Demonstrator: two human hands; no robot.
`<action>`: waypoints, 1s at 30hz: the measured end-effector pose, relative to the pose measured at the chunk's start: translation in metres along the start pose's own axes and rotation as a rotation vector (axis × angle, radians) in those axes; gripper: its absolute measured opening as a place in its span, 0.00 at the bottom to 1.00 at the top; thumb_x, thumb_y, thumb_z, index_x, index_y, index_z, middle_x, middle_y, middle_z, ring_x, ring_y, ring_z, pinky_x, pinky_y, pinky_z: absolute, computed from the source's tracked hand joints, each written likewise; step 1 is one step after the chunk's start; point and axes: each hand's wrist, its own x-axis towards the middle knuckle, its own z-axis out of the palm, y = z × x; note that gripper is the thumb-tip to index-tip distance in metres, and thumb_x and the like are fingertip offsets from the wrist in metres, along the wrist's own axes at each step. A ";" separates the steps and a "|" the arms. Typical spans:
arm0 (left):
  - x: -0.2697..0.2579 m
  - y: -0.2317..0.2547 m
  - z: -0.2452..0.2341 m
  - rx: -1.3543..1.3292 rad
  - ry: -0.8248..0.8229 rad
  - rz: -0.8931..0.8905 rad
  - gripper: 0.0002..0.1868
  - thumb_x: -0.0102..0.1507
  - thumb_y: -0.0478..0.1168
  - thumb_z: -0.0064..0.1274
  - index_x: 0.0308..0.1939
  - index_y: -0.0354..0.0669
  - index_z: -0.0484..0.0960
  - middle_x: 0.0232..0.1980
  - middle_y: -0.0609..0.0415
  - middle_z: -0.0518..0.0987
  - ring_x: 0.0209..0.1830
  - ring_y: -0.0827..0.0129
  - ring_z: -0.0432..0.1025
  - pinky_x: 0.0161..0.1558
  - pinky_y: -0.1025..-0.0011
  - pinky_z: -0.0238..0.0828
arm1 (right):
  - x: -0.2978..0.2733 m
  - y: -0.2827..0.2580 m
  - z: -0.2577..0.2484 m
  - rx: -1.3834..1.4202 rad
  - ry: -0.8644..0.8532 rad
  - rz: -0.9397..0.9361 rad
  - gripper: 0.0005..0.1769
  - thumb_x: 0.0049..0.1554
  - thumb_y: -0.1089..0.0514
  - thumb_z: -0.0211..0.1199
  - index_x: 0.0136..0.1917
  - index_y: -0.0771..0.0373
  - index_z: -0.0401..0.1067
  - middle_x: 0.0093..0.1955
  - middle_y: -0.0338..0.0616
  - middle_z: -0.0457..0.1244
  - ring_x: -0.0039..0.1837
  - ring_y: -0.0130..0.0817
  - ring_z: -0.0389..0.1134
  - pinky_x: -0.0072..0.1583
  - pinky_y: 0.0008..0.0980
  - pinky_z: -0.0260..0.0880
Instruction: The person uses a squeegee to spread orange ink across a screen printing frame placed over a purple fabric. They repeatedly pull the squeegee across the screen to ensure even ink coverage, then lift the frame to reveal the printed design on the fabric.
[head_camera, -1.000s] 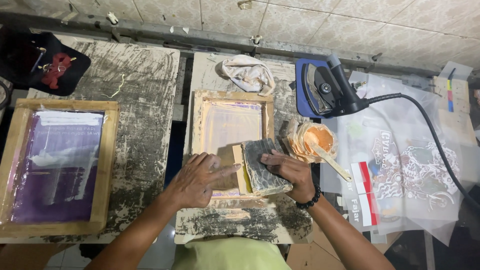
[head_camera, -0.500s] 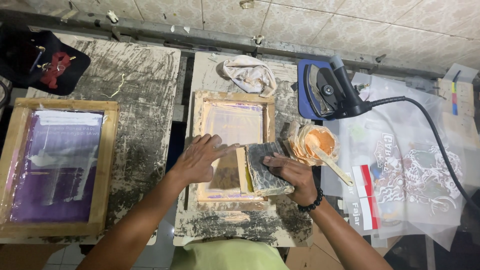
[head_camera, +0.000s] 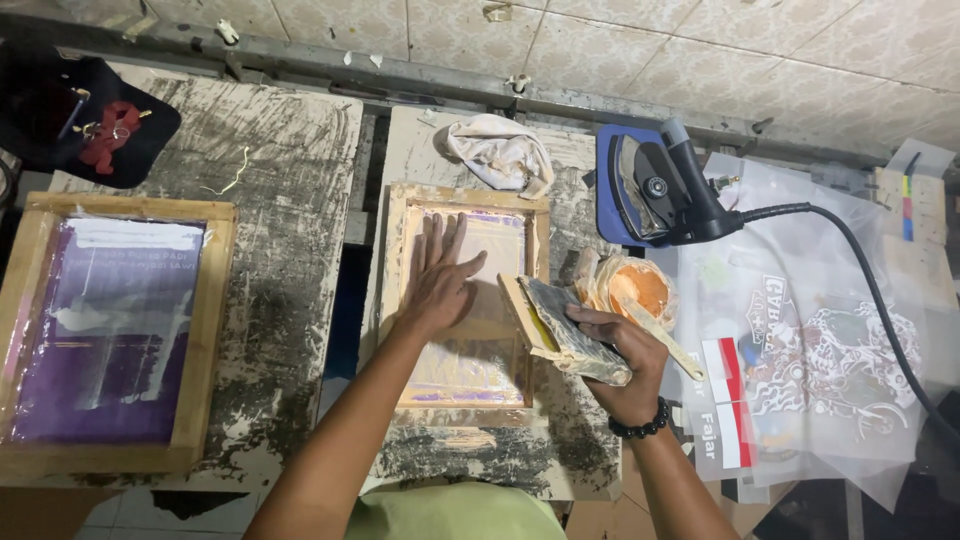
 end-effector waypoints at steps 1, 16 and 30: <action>0.000 -0.003 0.000 -0.002 0.000 0.001 0.32 0.63 0.30 0.50 0.72 0.55 0.75 0.88 0.50 0.33 0.86 0.43 0.19 0.79 0.41 0.16 | 0.000 -0.001 -0.002 -0.002 -0.001 0.000 0.08 0.49 0.68 0.73 0.39 0.72 0.75 0.43 0.57 0.73 0.49 0.59 0.75 0.55 0.56 0.75; -0.015 -0.030 0.031 0.830 0.235 0.171 0.26 0.71 0.37 0.40 0.74 0.47 0.70 0.88 0.60 0.47 0.88 0.57 0.36 0.83 0.45 0.28 | 0.005 -0.004 0.014 0.032 0.133 0.230 0.15 0.44 0.71 0.78 0.37 0.73 0.71 0.42 0.61 0.72 0.49 0.51 0.75 0.51 0.45 0.74; -0.116 -0.011 -0.044 0.039 0.427 0.285 0.38 0.56 0.36 0.40 0.73 0.57 0.73 0.82 0.45 0.56 0.85 0.41 0.43 0.77 0.44 0.42 | -0.011 0.051 0.050 0.660 0.404 1.098 0.18 0.52 0.58 0.77 0.52 0.66 0.75 0.47 0.52 0.71 0.47 0.40 0.74 0.52 0.43 0.75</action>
